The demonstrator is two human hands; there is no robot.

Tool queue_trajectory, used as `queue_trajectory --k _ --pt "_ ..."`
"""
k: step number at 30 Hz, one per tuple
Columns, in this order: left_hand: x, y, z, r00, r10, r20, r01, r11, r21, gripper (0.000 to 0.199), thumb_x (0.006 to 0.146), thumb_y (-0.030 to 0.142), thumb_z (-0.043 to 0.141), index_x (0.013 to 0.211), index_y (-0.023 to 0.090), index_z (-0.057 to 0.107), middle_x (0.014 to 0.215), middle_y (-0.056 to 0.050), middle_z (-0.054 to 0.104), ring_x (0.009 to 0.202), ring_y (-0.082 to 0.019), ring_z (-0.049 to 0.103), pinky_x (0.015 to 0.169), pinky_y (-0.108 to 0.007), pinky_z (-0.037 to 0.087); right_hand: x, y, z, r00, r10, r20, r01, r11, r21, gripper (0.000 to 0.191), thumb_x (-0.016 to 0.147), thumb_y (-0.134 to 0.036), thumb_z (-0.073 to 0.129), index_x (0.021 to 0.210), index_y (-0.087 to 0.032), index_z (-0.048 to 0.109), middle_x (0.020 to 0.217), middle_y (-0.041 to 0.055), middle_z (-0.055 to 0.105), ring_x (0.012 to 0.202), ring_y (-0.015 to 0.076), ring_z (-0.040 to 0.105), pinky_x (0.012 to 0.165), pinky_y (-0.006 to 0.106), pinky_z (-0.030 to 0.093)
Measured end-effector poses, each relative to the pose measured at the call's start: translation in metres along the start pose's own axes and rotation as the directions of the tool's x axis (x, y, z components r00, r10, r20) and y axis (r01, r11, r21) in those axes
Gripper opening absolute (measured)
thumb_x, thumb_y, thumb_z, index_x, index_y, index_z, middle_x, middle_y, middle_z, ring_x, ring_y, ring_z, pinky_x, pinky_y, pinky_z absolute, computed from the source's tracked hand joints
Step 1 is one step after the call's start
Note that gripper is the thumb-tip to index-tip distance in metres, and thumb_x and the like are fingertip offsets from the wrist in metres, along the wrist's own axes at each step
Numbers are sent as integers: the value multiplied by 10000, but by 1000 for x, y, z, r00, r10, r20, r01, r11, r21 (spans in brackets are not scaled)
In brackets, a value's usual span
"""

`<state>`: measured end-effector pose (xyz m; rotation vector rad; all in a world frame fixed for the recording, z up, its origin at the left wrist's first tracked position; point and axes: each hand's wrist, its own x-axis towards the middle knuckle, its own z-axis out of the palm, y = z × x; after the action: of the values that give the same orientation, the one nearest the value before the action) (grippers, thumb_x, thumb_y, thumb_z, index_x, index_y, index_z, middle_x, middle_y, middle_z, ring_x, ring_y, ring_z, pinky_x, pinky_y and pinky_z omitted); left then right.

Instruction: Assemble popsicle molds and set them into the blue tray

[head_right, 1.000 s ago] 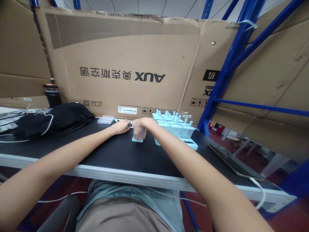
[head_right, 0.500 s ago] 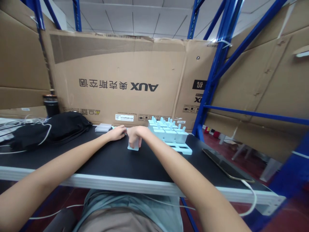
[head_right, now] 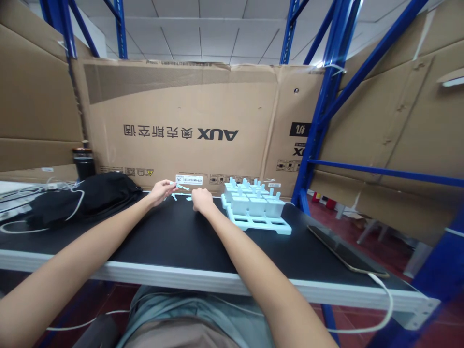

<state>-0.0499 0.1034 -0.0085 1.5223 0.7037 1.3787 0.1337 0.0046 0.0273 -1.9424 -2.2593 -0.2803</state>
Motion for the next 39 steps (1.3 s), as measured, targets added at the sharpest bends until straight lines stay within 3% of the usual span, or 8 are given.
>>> queue_trajectory --k 5,8,11,18,24,29,35,39 --pt "-3 4 -9 995 -88 41 94 985 -145 230 746 196 780 796 147 561 846 -48 702 872 -120 691 864 -239 518 3 19 16 984 106 -144 -39 914 405 213 642 -229 746 828 -126 732 882 157 730 940 295 687 808 324 528" --pt "-4 2 -9 985 -136 102 152 974 -170 209 739 164 783 799 136 585 858 -64 712 858 -121 690 845 -235 520 4 27 23 973 155 -174 -2 753 659 239 682 -341 737 817 -145 722 742 77 724 772 207 706 736 275 548" --pt "-3 1 -8 977 -160 140 185 966 -181 207 726 145 792 794 127 597 852 -78 713 844 -129 691 824 -237 522 9 27 28 960 208 -187 47 539 841 337 687 -384 744 902 -128 699 853 79 733 737 165 704 674 254 574" --pt "-1 7 -15 989 -129 76 143 963 -229 213 740 129 773 770 154 564 814 -21 687 841 -103 677 775 -201 511 14 23 26 942 273 -195 149 181 972 380 612 -361 808 863 -111 670 907 86 711 812 173 692 733 302 611" --pt "-13 14 11 961 -170 216 202 970 -132 256 686 165 809 788 148 575 752 -27 672 719 -109 652 642 -212 461 4 16 25 969 178 -169 170 11 985 412 485 -332 882 776 -118 683 766 48 687 731 172 675 714 349 610" --pt "-20 16 35 966 -131 224 142 989 -35 284 674 238 818 758 153 561 738 -13 650 704 -103 615 603 -212 396 -5 23 20 981 156 -112 115 -10 993 385 513 -352 861 761 -133 665 773 40 687 754 167 662 739 330 574" --pt "-20 19 43 973 -94 212 132 976 -175 288 729 351 783 818 157 590 863 -30 650 795 -129 612 668 -231 422 -3 28 15 965 149 -215 195 137 971 355 766 -491 621 870 -154 666 895 38 697 847 162 632 740 242 489" --pt "-22 19 42 952 -159 261 220 949 -226 311 750 379 776 939 186 623 938 -27 660 801 -121 619 655 -223 419 -4 24 16 936 63 -346 312 304 900 454 822 -432 575 1188 -164 577 1067 66 683 931 166 625 802 259 474"
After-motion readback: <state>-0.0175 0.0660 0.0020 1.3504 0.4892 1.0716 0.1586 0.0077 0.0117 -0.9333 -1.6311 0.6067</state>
